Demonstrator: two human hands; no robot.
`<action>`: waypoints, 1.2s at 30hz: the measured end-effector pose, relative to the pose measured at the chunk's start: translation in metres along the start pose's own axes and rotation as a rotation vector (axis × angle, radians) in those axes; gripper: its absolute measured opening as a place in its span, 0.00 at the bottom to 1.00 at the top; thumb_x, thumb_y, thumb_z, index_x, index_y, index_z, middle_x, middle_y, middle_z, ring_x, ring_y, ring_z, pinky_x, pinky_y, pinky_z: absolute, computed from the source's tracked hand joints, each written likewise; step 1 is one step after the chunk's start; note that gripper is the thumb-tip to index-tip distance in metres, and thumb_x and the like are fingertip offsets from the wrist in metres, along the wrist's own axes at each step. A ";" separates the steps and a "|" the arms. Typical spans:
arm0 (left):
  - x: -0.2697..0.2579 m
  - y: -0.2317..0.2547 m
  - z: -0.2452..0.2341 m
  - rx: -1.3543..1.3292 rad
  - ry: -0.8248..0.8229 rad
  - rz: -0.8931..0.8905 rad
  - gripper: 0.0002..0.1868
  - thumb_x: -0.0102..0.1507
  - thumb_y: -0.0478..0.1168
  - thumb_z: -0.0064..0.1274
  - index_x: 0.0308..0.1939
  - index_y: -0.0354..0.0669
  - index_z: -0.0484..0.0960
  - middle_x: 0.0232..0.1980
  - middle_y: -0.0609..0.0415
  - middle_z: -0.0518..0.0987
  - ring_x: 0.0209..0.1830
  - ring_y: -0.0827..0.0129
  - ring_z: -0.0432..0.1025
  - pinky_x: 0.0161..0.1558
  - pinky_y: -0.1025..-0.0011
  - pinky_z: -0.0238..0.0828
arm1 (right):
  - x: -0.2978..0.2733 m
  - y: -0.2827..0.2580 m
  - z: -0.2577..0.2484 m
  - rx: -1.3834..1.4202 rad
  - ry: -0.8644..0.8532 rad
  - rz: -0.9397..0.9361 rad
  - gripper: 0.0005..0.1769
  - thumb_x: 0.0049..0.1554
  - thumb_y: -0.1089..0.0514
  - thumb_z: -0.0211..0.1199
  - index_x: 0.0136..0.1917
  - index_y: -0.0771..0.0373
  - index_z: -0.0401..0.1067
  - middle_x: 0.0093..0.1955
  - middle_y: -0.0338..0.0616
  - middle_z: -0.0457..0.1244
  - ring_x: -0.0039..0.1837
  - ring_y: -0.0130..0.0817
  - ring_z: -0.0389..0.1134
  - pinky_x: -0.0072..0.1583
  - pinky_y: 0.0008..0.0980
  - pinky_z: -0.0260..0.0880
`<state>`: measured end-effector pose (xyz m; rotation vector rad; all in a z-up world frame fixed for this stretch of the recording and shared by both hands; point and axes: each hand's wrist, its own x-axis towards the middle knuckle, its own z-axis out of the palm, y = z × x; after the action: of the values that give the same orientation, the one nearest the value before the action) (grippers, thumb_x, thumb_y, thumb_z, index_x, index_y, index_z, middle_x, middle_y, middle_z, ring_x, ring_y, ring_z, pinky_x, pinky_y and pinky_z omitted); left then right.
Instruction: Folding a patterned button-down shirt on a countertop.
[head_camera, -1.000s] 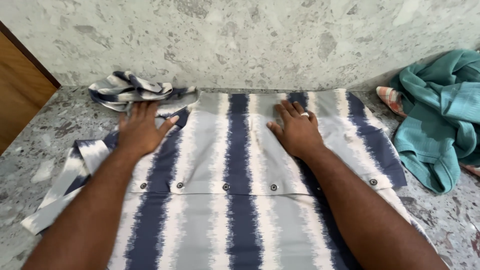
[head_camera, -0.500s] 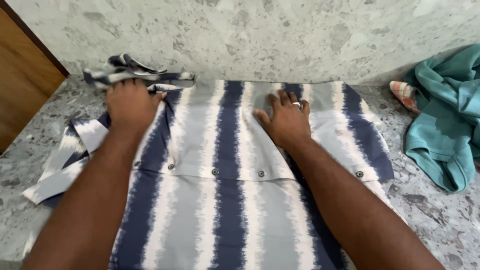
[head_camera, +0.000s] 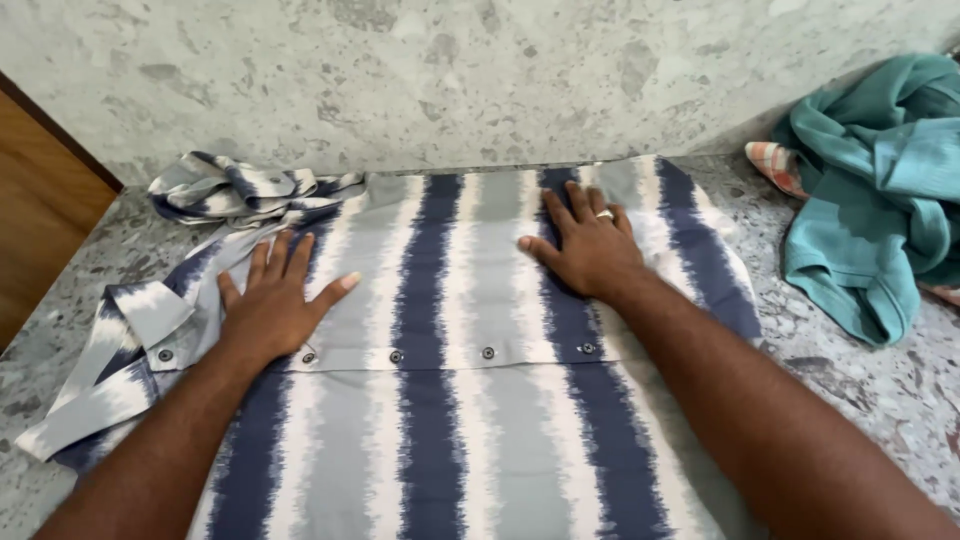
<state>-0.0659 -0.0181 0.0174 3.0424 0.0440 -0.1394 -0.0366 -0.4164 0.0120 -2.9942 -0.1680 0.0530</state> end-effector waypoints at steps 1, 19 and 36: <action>0.002 0.003 -0.004 0.017 -0.022 -0.028 0.55 0.59 0.83 0.27 0.82 0.60 0.40 0.86 0.54 0.32 0.85 0.56 0.27 0.73 0.30 0.22 | 0.000 0.007 0.000 0.028 0.080 -0.033 0.51 0.59 0.18 0.38 0.84 0.47 0.39 0.86 0.48 0.32 0.85 0.51 0.29 0.78 0.63 0.32; 0.087 0.340 0.042 -1.034 -0.200 0.655 0.23 0.67 0.43 0.54 0.64 0.39 0.77 0.47 0.45 0.84 0.37 0.67 0.81 0.43 0.65 0.80 | -0.039 0.164 -0.033 0.326 0.281 0.344 0.27 0.57 0.42 0.68 0.62 0.62 0.76 0.52 0.58 0.71 0.54 0.54 0.73 0.57 0.48 0.71; 0.074 0.349 0.061 -1.222 0.258 0.317 0.27 0.62 0.36 0.56 0.65 0.50 0.69 0.42 0.48 0.83 0.39 0.59 0.80 0.43 0.60 0.75 | -0.036 0.142 -0.044 0.790 0.187 -0.083 0.18 0.62 0.59 0.57 0.64 0.61 0.77 0.57 0.45 0.72 0.54 0.34 0.73 0.58 0.36 0.74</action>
<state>0.0139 -0.3692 -0.0171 1.7949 -0.2401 0.2281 -0.0550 -0.5668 0.0362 -2.1878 -0.1936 -0.1373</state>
